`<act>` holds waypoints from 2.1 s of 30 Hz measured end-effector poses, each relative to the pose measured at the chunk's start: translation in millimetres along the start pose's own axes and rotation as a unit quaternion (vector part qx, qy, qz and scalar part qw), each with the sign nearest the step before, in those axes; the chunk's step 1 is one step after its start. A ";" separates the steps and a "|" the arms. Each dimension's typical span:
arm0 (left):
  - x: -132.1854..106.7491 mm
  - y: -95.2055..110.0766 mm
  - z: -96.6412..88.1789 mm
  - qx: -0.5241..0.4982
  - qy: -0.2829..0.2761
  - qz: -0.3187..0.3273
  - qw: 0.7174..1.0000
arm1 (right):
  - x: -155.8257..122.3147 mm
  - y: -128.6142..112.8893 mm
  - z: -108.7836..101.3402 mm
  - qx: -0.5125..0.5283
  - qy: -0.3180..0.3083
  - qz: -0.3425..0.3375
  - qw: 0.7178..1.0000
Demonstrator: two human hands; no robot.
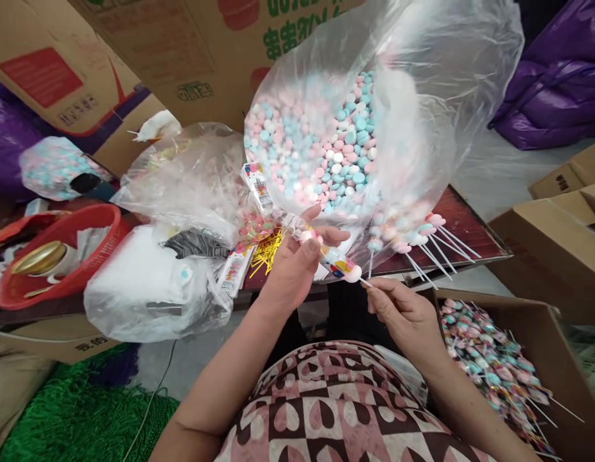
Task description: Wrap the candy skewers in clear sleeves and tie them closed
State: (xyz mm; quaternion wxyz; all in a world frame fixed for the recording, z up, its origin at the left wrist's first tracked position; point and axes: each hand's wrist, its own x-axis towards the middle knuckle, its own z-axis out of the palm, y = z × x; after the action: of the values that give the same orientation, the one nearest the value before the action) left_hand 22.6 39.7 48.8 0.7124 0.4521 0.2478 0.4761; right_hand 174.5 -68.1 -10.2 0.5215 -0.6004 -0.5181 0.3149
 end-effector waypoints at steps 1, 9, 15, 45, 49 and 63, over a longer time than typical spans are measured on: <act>-0.2 -3.3 1.4 -0.016 0.006 -0.003 1.000 | 0.0 -0.8 2.0 -0.023 0.001 -0.013 1.000; -5.2 -16.8 2.6 -0.081 0.050 -0.028 0.995 | -4.5 1.5 14.3 -0.078 0.011 -0.034 0.996; -10.6 -28.0 3.1 -0.058 0.037 -0.029 0.997 | 0.6 -5.5 27.7 0.060 -0.019 0.068 0.996; -27.5 -34.0 -36.7 0.441 -0.110 0.028 0.890 | 11.5 -3.6 48.1 0.060 -0.063 0.013 0.996; -35.2 -27.2 -49.3 0.356 -0.072 -0.006 0.932 | 11.0 -0.3 54.6 0.120 -0.056 0.030 0.991; -36.2 -22.1 -33.9 -0.193 0.074 -0.074 0.976 | -0.9 -8.0 79.5 0.197 -0.109 0.113 0.968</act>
State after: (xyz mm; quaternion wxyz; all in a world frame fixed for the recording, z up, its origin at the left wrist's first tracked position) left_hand -9.3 17.9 10.7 0.7992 0.2502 0.2362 0.4928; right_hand 98.9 -45.7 -23.2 0.5307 -0.5028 -0.4281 0.5313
